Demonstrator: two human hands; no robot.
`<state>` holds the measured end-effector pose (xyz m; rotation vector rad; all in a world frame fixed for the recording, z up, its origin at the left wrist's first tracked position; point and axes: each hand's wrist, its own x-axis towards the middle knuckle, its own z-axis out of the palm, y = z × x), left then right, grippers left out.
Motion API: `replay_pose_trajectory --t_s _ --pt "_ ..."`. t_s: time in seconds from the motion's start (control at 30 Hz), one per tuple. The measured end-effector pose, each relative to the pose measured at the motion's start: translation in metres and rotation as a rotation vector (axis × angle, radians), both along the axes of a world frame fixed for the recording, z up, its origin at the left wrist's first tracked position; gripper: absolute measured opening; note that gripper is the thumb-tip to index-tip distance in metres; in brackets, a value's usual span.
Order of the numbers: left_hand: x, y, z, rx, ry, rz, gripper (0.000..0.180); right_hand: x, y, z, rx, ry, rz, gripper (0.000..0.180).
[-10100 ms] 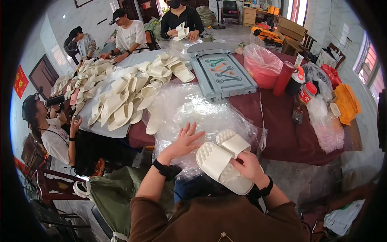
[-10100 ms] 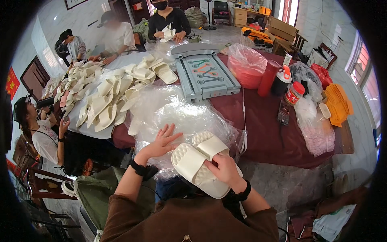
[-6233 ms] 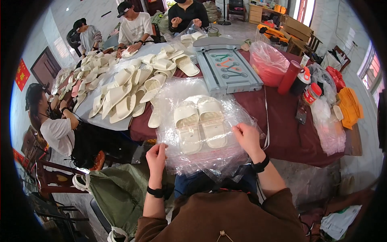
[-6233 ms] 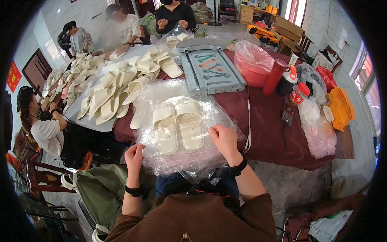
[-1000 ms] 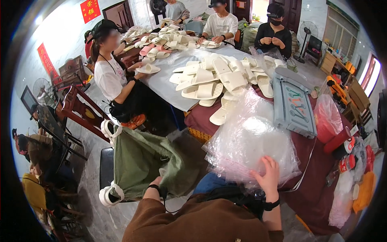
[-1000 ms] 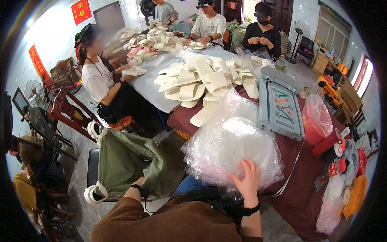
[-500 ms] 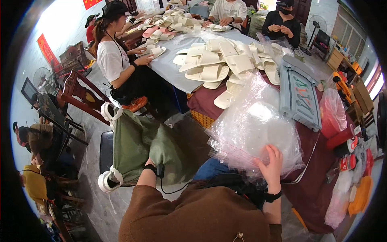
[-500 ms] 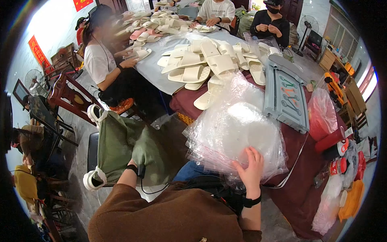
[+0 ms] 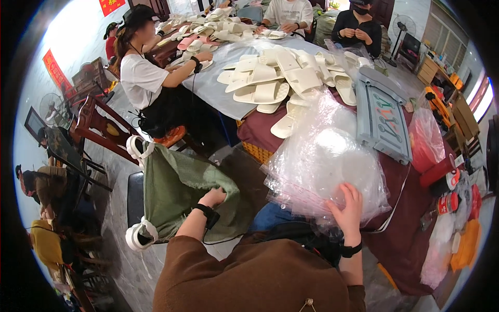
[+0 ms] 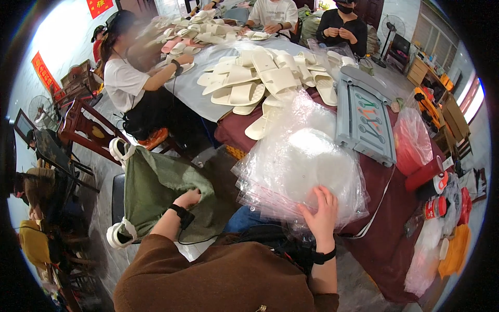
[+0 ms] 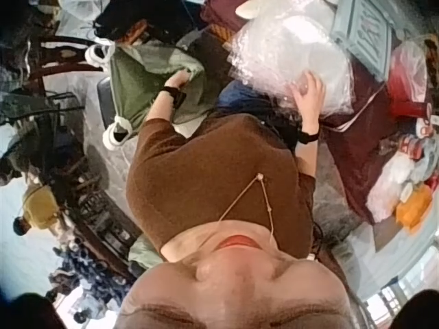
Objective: Packing pairs of manufactured sandals into plastic bags in a production area.
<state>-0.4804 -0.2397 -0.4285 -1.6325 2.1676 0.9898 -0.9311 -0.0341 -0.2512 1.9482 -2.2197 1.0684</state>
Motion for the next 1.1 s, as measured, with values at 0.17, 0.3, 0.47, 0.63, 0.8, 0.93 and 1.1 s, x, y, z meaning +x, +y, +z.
replay_pose_trajectory --t_s 0.17,0.3,0.47,0.63,0.8,0.93,1.1 --pt "-0.056 0.006 0.094 -0.633 0.373 -0.064 0.069 -0.003 0.002 0.000 -0.011 -0.006 -0.038 0.060" --pt "-0.057 0.003 0.103 -0.273 -0.397 -0.039 0.046 -0.003 0.000 -0.005 -0.035 0.000 -0.015 0.060" --pt "-0.071 0.001 0.169 -0.584 -0.458 0.000 0.029 -0.004 0.000 -0.006 -0.033 0.027 -0.032 0.060" --pt "-0.145 -0.027 0.267 -1.157 0.068 -0.037 0.035 -0.006 0.002 -0.007 -0.028 0.036 -0.048 0.059" --pt "-0.235 -0.097 0.300 -1.069 0.149 -0.071 0.040 -0.008 0.005 -0.006 -0.034 0.020 -0.044 0.059" --pt "-0.297 -0.177 0.281 -1.142 0.353 -0.291 0.065 -0.008 0.004 -0.006 0.004 0.017 -0.059 0.062" --pt "-0.335 -0.265 0.257 -1.053 0.340 -0.228 0.094 -0.007 0.002 -0.008 0.016 0.033 -0.038 0.064"
